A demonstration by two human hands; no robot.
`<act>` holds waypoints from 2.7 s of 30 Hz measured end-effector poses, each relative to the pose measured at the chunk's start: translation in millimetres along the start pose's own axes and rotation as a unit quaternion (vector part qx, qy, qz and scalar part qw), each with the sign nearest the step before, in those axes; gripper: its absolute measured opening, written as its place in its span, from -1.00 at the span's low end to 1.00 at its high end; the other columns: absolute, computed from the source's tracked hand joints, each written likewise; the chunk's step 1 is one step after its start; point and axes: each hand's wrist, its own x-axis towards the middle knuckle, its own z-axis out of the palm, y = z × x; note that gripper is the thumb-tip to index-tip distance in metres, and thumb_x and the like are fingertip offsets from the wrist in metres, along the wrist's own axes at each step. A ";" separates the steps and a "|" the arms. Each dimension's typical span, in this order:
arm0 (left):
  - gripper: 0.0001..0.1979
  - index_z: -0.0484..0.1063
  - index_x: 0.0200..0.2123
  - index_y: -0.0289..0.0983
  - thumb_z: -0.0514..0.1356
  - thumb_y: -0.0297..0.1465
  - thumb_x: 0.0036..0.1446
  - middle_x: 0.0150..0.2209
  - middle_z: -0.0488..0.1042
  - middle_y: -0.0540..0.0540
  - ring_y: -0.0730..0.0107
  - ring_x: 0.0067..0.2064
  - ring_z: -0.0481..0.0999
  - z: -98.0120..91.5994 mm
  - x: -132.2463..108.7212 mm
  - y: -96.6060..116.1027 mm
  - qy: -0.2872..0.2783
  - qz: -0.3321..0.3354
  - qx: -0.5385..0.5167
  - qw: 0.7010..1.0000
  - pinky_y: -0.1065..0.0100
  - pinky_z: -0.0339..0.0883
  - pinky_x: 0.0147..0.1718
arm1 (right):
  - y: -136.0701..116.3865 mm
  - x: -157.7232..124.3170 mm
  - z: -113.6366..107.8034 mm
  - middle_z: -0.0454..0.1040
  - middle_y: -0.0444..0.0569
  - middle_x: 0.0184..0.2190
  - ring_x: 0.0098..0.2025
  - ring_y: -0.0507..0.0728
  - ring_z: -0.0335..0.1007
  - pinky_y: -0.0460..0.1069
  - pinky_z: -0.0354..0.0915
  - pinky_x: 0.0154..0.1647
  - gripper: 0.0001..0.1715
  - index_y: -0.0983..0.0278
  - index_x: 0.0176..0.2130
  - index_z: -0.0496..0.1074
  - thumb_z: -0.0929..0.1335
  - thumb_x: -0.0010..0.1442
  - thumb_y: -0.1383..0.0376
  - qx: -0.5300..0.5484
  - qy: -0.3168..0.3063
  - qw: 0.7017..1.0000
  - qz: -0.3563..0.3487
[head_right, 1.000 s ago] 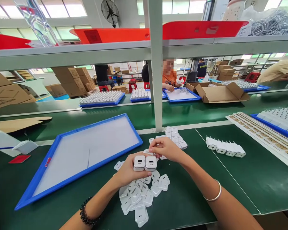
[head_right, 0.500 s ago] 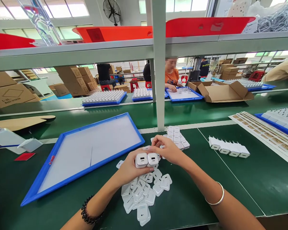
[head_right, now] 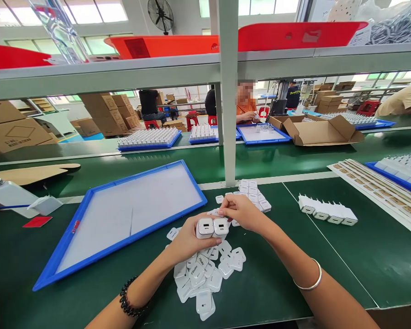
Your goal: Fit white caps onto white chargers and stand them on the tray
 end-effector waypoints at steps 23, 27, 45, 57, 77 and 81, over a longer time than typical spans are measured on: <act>-0.61 0.52 -0.19 -0.32 0.45 -0.38 -0.15 -0.31 0.55 -0.04 0.36 -0.30 0.49 -7.1 0.9 1.4 -0.042 -0.072 -0.116 0.990 0.35 0.35 -0.27 | 3.3 1.9 5.9 0.39 -0.16 -0.53 -0.47 0.06 0.31 -0.03 0.24 -0.47 -0.67 0.24 -0.42 0.35 0.45 0.07 0.08 0.032 -0.027 0.999 -0.018; -0.63 0.53 -0.20 -0.32 0.45 -0.43 -0.16 -0.26 0.56 -0.07 0.32 -0.25 0.50 -6.2 1.1 4.1 -0.010 -0.049 -0.093 0.994 0.31 0.36 -0.22 | 1.3 1.6 8.3 0.38 -0.15 -0.48 -0.46 0.06 0.31 -0.04 0.24 -0.47 -0.68 0.24 -0.37 0.34 0.44 0.11 0.07 0.025 -0.003 0.999 -0.024; -0.59 0.59 -0.15 -0.23 0.40 -0.57 -0.14 -0.09 0.56 -0.09 0.20 -0.08 0.52 -3.2 1.1 3.9 0.041 0.057 0.040 0.997 0.27 0.34 -0.08 | -0.5 -5.0 11.2 0.43 -0.10 -0.44 -0.43 0.09 0.37 -0.01 0.34 -0.48 -0.72 0.22 -0.44 0.29 0.42 0.12 0.14 0.026 0.047 0.999 -0.007; -0.53 0.54 -0.13 -0.30 0.49 -0.39 -0.18 -0.20 0.58 -0.11 0.28 -0.19 0.54 -12.3 3.1 -1.1 -0.012 -0.044 -0.188 0.981 0.30 0.38 -0.15 | -5.9 -0.8 -4.7 0.40 -0.13 -0.41 -0.38 0.06 0.40 -0.05 0.39 -0.45 -0.61 0.24 -0.37 0.31 0.46 0.12 0.02 0.125 -0.056 0.990 -0.024; -0.55 0.46 0.06 -0.24 0.33 -0.50 0.06 0.09 0.49 -0.27 0.13 0.13 0.49 -11.2 3.0 -14.3 0.205 0.295 0.166 0.919 0.13 0.44 0.07 | -18.6 -11.5 6.9 0.31 -0.20 -0.66 -0.65 -0.10 0.08 -0.13 0.00 -0.63 -0.57 0.31 -0.56 0.37 0.53 0.02 0.08 0.241 0.037 0.969 0.036; -0.53 0.44 0.08 -0.23 0.30 -0.56 0.07 0.10 0.48 -0.25 0.18 0.11 0.50 -13.7 2.2 -16.2 0.251 0.317 0.194 0.894 0.17 0.46 0.07 | -22.4 -17.5 19.5 0.36 -0.19 -0.69 -0.71 -0.10 0.10 -0.14 -0.08 -0.69 -0.56 0.30 -0.56 0.36 0.53 0.01 0.08 0.252 -0.001 0.967 0.045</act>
